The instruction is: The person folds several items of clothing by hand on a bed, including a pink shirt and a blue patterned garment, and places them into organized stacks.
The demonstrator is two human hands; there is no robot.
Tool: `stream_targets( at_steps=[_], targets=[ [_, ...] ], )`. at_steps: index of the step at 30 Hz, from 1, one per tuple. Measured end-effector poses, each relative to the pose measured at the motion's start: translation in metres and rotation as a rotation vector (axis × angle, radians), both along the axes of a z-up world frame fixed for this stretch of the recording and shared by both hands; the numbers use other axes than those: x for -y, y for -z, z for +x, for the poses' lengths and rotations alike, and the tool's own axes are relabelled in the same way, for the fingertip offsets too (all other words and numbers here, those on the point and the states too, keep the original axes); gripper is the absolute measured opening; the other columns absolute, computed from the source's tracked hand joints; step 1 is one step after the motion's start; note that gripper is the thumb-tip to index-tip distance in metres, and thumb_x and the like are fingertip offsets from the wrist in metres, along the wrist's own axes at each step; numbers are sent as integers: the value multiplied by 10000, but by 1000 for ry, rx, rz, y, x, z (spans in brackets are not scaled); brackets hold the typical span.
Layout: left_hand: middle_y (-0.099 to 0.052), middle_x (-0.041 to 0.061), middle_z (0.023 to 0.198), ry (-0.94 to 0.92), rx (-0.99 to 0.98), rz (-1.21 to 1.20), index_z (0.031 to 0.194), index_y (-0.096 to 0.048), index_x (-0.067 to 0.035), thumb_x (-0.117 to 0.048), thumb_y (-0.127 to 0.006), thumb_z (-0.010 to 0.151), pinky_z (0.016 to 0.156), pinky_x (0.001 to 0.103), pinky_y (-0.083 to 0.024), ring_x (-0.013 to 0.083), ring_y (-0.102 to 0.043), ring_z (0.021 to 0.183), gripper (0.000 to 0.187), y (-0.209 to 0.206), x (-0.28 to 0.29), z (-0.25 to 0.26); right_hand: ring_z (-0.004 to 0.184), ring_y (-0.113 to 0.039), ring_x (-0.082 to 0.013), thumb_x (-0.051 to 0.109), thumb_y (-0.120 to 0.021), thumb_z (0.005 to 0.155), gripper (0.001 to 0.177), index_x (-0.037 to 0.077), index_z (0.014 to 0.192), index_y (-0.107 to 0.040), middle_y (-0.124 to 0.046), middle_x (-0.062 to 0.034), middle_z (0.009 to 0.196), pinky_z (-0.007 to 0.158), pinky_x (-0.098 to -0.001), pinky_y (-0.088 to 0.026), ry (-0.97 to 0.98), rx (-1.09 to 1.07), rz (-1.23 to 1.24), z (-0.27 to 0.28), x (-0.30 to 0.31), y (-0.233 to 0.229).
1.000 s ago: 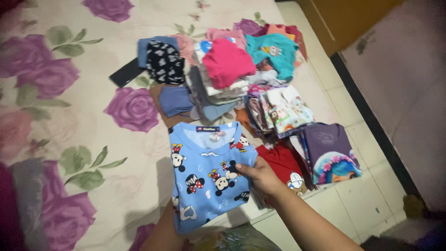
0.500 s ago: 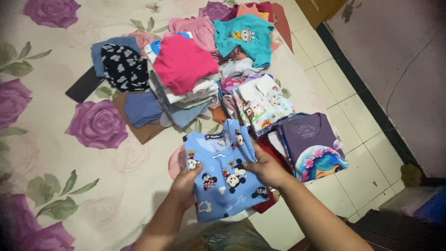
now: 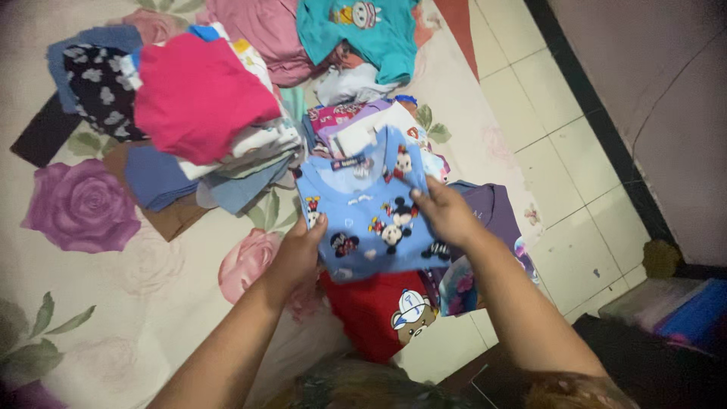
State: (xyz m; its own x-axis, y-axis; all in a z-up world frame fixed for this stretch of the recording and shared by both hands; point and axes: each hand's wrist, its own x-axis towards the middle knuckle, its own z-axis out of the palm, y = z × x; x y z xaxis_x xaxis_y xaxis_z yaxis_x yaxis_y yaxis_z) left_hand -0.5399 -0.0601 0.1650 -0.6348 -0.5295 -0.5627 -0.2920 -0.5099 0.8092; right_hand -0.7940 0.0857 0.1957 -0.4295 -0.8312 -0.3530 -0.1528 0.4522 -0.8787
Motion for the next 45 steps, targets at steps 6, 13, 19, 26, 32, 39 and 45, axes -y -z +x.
stream_targets(
  at_steps=[6, 13, 19, 26, 32, 39, 45],
  targets=[
    [-639, 81, 1305, -61, -186, -12, 1443, -497, -28, -305, -488, 1040, 1016, 322, -464, 167, -601, 1156, 490, 23, 23, -66, 1084, -648, -152, 174, -570, 1046, 377, 92, 1414, -587, -727, -109, 1215, 965, -320, -516, -16, -210, -43, -67, 42, -2],
    [-668, 137, 1128, -260, -230, 239, 1329, -526, 15, -193, -606, 1007, 837, 445, -543, 246, -650, 964, 392, 71, 16, -114, 964, -700, -249, 342, -757, 896, 652, 85, 1456, -544, -717, -189, 1092, 859, -366, -557, 58, -322, 283, -126, 66, 84],
    [-681, 121, 975, -119, 210, 167, 1224, -493, -47, -84, -728, 859, 590, 441, -546, 262, -664, 756, 436, 93, -5, -107, 998, -697, -298, 321, -885, 693, 905, 78, 1460, -473, -682, -208, 1138, 861, -400, -566, 21, -304, 322, -123, 48, 100],
    [-735, 131, 930, -34, 84, 142, 1161, -642, 0, -162, -680, 901, 661, 327, -523, 185, -677, 763, 308, 113, -30, -43, 1089, -664, -347, 191, -826, 818, 614, 14, 1349, -576, -658, -214, 1204, 926, -432, -536, 237, -664, -45, -56, 30, 60],
    [-732, 136, 997, -155, 24, 236, 1104, -631, 16, -247, -568, 974, 736, 367, -558, 227, -686, 858, 300, 149, -28, 90, 1152, -616, -402, 97, -765, 860, 447, 11, 1269, -609, -640, -219, 1216, 1008, -472, -492, 276, -821, -254, 58, -41, 33],
    [-713, 82, 1129, -530, 282, 486, 1213, -608, -86, -293, -505, 999, 932, 375, -482, 233, -659, 1020, 315, 157, -50, 237, 1250, -536, -433, 168, -738, 840, 520, 38, 1318, -580, -558, -221, 1359, 1049, -526, -439, -14, -944, -275, 171, -119, 37],
    [-688, 87, 1182, -616, 298, 564, 1290, -581, -73, -296, -561, 1002, 925, 372, -442, 245, -625, 1055, 365, 147, -73, 303, 1489, -186, -441, 518, -708, 822, 870, 239, 1540, -304, -186, -199, 1622, 1105, -699, -273, -389, -983, 355, 218, -128, 60]
  ],
)
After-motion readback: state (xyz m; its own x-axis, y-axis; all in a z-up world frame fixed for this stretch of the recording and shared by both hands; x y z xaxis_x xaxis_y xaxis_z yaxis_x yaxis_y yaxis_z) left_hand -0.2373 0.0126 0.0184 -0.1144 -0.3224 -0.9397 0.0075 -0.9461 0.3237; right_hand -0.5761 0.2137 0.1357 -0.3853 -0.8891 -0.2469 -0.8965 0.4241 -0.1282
